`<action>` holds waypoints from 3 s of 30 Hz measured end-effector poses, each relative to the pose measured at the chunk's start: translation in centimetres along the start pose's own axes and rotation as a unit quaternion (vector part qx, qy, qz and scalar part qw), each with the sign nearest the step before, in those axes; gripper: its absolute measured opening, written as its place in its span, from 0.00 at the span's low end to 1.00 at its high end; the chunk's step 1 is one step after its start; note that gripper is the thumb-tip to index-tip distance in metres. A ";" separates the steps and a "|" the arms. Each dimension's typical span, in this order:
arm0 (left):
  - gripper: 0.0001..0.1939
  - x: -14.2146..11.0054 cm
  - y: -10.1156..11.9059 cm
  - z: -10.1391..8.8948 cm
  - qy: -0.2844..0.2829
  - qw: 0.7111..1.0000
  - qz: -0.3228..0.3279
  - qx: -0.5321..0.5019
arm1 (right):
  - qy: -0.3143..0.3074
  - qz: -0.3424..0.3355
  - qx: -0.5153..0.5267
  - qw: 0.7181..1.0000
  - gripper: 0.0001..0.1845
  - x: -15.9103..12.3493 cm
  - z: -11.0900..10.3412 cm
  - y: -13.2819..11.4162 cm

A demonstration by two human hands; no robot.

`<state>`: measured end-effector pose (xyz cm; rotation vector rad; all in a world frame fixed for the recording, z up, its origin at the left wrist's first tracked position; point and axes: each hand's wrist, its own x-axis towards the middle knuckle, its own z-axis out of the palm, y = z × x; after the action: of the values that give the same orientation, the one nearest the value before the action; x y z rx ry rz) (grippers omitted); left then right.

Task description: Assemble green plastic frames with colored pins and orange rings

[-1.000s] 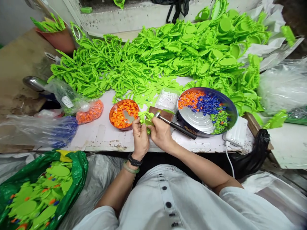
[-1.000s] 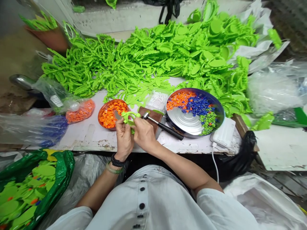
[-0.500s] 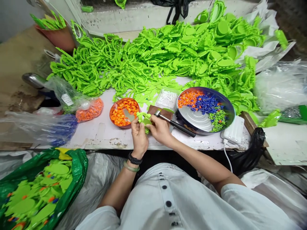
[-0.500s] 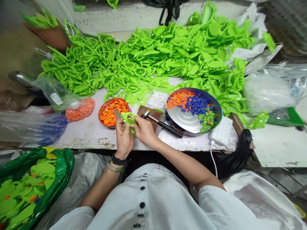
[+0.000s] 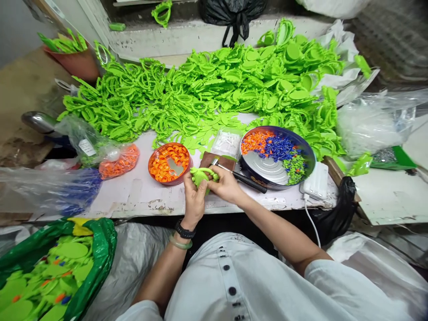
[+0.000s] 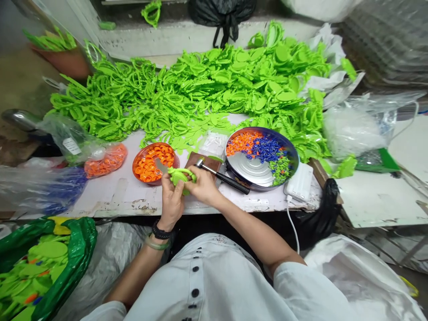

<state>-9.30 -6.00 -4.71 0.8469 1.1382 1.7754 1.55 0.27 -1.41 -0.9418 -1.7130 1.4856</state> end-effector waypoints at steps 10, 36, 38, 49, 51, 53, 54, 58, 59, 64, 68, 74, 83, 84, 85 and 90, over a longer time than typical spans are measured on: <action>0.19 1.1 1.3 0.9 0.078 0.967 -0.162 -0.180 | -0.155 -0.209 -0.325 0.910 0.19 0.3 -3.2 -2.0; 0.27 2.3 1.1 4.5 -0.081 0.889 -0.392 -0.221 | 0.067 -0.211 -0.288 0.932 0.08 0.8 -5.2 1.7; 0.28 1.9 1.0 4.9 -0.091 0.888 -0.393 -0.220 | 0.076 -0.207 -0.283 0.933 0.06 0.0 -5.7 1.7; 0.35 0.6 1.1 7.6 -0.045 0.908 -0.378 -0.174 | 0.074 -0.148 -0.487 0.858 0.13 -2.3 -5.9 0.8; 0.37 0.6 0.9 7.7 -0.045 0.911 -0.375 -0.166 | 0.056 -0.156 -0.519 0.839 0.14 -2.7 -6.1 0.5; 0.36 0.7 0.9 7.9 -0.045 0.904 -0.393 -0.164 | 0.030 -0.163 -0.516 0.840 0.14 -3.1 -7.5 0.1; 0.35 0.8 1.0 7.9 -0.049 0.896 -0.410 -0.165 | 0.026 -0.149 -0.511 0.846 0.15 -3.3 -8.7 -0.1; 0.33 1.0 1.3 8.1 -0.074 0.869 -0.458 -0.170 | 0.105 0.016 -0.549 0.829 0.17 -4.4 -16.5 -0.3; 0.33 1.0 1.3 8.1 -0.076 0.867 -0.462 -0.169 | 0.115 0.054 -0.570 0.812 0.16 -4.6 -18.6 -0.1; 0.27 1.1 1.0 8.6 -0.076 0.866 -0.461 -0.175 | -0.100 0.194 -0.706 0.674 0.14 -3.9 -23.9 1.7; 0.26 1.5 1.0 8.7 -0.067 0.870 -0.454 -0.181 | -0.127 0.186 -0.713 0.664 0.19 -2.8 -23.7 2.6; 0.29 2.3 1.3 8.5 -0.047 0.876 -0.448 -0.170 | -0.101 0.147 -0.651 0.738 0.15 -2.3 -26.5 1.9; 0.29 2.9 1.1 9.5 -0.031 0.874 -0.457 -0.164 | -0.111 0.187 -0.665 0.714 0.13 -1.8 -25.3 2.5; 0.28 2.9 1.1 9.5 -0.032 0.873 -0.458 -0.162 | -0.121 0.177 -0.642 0.736 0.12 -1.8 -25.1 2.6; 0.28 3.0 1.1 9.4 -0.032 0.873 -0.460 -0.161 | -0.139 0.165 -0.610 0.762 0.11 -1.8 -25.1 2.5; 0.29 3.3 0.8 9.1 -0.025 0.875 -0.457 -0.157 | -0.119 0.119 -0.529 0.832 0.13 -2.3 -27.2 1.4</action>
<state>-3.08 0.06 -0.37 0.0873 0.9384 1.0695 26.09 12.23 0.52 -1.5942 -2.7550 0.6831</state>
